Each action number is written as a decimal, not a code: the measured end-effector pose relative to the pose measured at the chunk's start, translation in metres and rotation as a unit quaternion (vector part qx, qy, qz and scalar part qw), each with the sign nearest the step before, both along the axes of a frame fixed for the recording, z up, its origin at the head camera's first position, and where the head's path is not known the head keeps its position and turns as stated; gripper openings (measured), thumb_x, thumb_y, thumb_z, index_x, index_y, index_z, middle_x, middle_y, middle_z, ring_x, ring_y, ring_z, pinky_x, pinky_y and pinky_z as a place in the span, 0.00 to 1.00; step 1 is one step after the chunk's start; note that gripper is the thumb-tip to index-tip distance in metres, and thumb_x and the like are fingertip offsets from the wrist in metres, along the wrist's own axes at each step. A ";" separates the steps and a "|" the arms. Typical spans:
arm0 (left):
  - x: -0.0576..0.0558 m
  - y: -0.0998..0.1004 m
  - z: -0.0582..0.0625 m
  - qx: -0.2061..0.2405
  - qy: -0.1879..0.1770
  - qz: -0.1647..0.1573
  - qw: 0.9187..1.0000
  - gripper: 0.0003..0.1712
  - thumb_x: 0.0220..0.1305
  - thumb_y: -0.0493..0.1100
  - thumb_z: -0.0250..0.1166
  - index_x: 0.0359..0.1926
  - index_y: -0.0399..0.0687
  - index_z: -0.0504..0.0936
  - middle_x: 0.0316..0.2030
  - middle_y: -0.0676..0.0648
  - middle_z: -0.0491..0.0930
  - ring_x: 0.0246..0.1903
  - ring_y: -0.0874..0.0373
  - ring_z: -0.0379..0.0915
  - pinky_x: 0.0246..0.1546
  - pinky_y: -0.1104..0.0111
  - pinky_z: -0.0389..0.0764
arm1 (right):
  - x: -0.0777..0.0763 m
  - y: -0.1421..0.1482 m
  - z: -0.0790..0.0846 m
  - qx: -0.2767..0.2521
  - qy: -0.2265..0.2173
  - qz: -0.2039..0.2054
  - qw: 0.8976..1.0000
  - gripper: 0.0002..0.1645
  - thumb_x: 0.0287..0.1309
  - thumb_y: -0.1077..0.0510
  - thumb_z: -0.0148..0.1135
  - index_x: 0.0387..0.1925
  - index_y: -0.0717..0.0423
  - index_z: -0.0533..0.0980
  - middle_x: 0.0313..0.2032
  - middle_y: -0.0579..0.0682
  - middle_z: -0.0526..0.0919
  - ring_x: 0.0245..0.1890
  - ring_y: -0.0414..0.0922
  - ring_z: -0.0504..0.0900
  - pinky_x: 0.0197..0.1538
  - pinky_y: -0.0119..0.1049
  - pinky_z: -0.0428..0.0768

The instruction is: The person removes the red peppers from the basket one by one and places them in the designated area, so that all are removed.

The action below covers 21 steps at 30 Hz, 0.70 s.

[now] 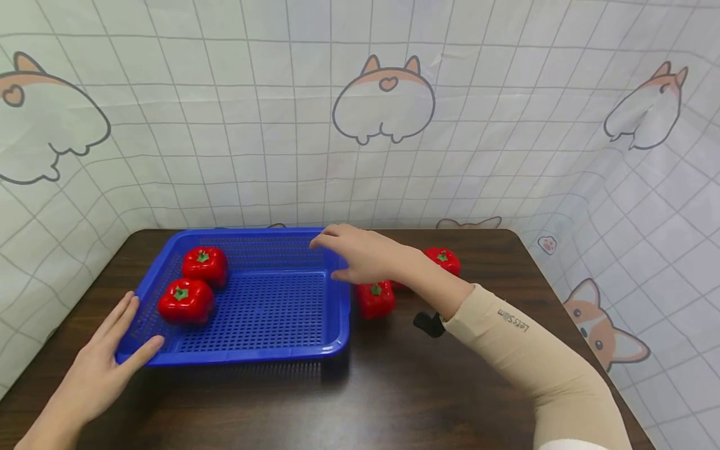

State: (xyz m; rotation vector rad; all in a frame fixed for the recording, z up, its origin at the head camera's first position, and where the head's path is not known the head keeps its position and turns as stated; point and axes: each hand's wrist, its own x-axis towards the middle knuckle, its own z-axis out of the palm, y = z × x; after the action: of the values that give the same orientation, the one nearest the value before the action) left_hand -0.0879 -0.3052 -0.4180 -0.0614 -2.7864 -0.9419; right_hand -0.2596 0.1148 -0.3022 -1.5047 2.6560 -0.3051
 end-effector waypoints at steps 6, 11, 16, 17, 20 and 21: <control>0.000 0.000 0.000 -0.001 0.001 -0.001 1.000 0.50 0.72 0.55 0.64 0.82 0.42 0.48 0.82 0.42 0.40 0.75 0.28 0.43 0.67 0.28 0.48 | -0.002 -0.022 0.005 0.021 0.008 0.011 1.000 0.32 0.65 0.54 0.70 0.69 0.49 0.72 0.63 0.48 0.73 0.64 0.46 0.72 0.63 0.42 0.76; 0.000 0.000 0.000 -0.004 -0.001 -0.002 1.000 0.50 0.73 0.55 0.63 0.82 0.41 0.47 0.82 0.42 0.39 0.76 0.29 0.41 0.66 0.28 0.48 | -0.003 -0.037 0.004 0.031 0.015 0.024 0.999 0.31 0.67 0.53 0.68 0.68 0.48 0.72 0.63 0.48 0.74 0.64 0.45 0.72 0.61 0.40 0.78; -0.001 -0.001 -0.001 -0.006 -0.005 -0.002 1.000 0.50 0.73 0.55 0.63 0.82 0.41 0.47 0.82 0.41 0.39 0.76 0.28 0.41 0.66 0.27 0.48 | -0.004 -0.053 0.002 0.046 0.013 0.030 0.998 0.31 0.68 0.53 0.66 0.70 0.48 0.71 0.66 0.48 0.72 0.66 0.45 0.71 0.58 0.40 0.81; 0.000 -0.001 -0.001 -0.004 -0.004 -0.002 1.000 0.50 0.73 0.55 0.63 0.82 0.41 0.47 0.82 0.41 0.39 0.76 0.28 0.40 0.66 0.27 0.48 | -0.005 -0.057 0.002 0.048 0.014 0.032 0.998 0.31 0.68 0.53 0.66 0.70 0.48 0.70 0.66 0.48 0.72 0.66 0.45 0.70 0.58 0.40 0.81; 0.000 -0.001 -0.001 -0.001 0.001 -0.004 1.000 0.50 0.73 0.55 0.63 0.82 0.41 0.47 0.82 0.42 0.38 0.76 0.29 0.40 0.66 0.27 0.47 | -0.006 -0.067 0.000 0.055 0.014 0.037 0.998 0.32 0.69 0.53 0.66 0.71 0.47 0.70 0.67 0.47 0.71 0.67 0.45 0.70 0.59 0.39 0.80; 0.000 -0.001 0.000 0.000 0.003 -0.004 1.000 0.50 0.73 0.55 0.63 0.82 0.41 0.47 0.82 0.42 0.39 0.76 0.29 0.40 0.66 0.28 0.47 | -0.006 -0.070 -0.001 0.057 0.015 0.041 0.997 0.32 0.69 0.53 0.66 0.71 0.47 0.69 0.67 0.47 0.71 0.67 0.44 0.70 0.60 0.39 0.79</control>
State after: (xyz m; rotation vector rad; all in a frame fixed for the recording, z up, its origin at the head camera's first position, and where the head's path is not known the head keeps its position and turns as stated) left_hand -0.0878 -0.3058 -0.4183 -0.0758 -2.7818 -0.9419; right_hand -0.2659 0.0445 -0.3029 -1.5883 2.5773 -0.1233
